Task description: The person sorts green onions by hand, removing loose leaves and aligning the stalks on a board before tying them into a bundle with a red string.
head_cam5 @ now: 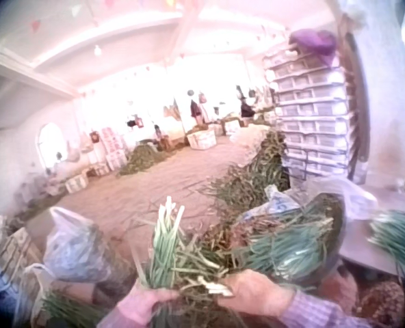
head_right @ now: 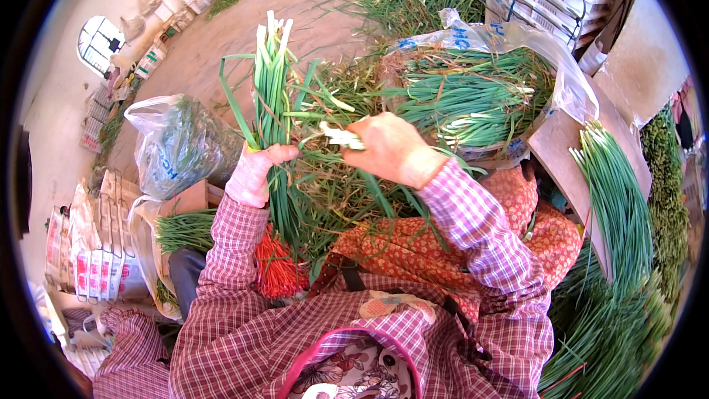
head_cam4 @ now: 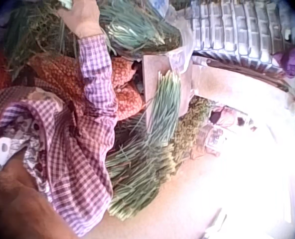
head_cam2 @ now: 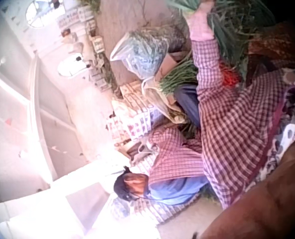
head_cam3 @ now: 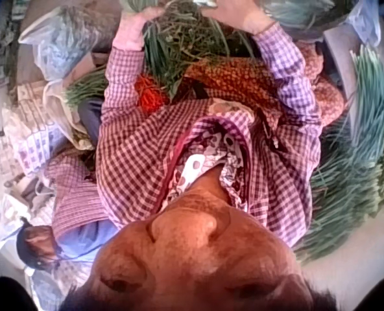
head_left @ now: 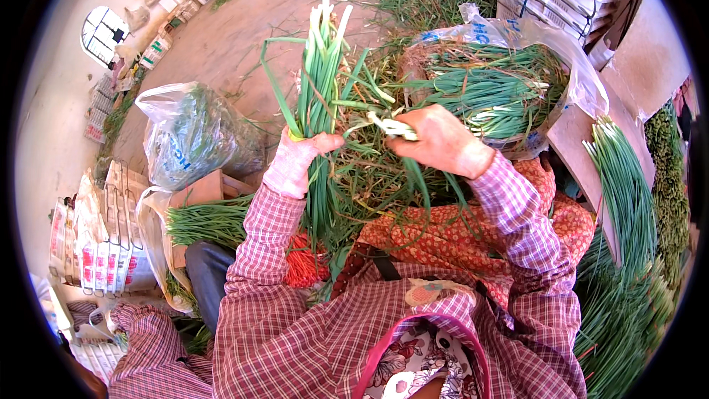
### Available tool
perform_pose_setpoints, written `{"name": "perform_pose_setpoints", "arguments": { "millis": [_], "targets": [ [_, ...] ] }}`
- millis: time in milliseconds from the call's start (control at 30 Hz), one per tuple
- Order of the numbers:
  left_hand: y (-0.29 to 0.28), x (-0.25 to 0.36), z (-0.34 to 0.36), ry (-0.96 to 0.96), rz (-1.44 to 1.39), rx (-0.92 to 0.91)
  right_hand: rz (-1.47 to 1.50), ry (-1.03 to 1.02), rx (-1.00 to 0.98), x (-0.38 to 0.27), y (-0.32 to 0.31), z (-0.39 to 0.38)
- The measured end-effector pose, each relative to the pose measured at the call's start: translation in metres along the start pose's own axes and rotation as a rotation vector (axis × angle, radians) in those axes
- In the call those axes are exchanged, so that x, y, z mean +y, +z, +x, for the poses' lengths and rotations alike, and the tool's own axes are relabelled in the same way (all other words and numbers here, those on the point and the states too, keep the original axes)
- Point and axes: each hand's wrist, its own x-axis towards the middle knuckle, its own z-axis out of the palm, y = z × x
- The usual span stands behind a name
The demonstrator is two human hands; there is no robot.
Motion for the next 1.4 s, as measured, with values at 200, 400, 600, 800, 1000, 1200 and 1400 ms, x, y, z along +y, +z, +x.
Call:
{"name": "perform_pose_setpoints", "arguments": {
  "millis": [200, 400, 600, 800, 1000, 1200, 1400],
  "targets": [
    [-0.011, -0.009, -0.002, 0.038, -0.056, 0.118, 0.497, 0.152, 0.089, 0.012, -0.045, -0.021],
    [0.012, -0.021, -0.003, 0.074, -0.091, 0.104, 0.662, 0.137, 0.367, -0.021, -0.039, 0.026],
    [0.04, -0.02, -0.011, 0.072, -0.056, 0.121, 0.277, 0.132, 0.564, -0.031, -0.016, 0.052],
    [0.033, -0.013, -0.017, 0.046, -0.307, -0.158, 0.395, 0.133, 0.416, -0.029, -0.01, 0.041],
    [0.041, 0.003, 0.003, 0.042, -0.319, -0.048, 0.274, 0.064, 0.352, -0.025, 0.001, 0.034],
    [0.034, 0.002, -0.001, 0.019, -0.241, -0.013, -0.078, -0.164, 0.348, -0.005, -0.003, 0.036],
    [0.003, -0.024, -0.004, -0.029, -0.291, 0.017, -0.399, 0.052, 0.564, 0.028, -0.029, 0.029]
  ]
}}
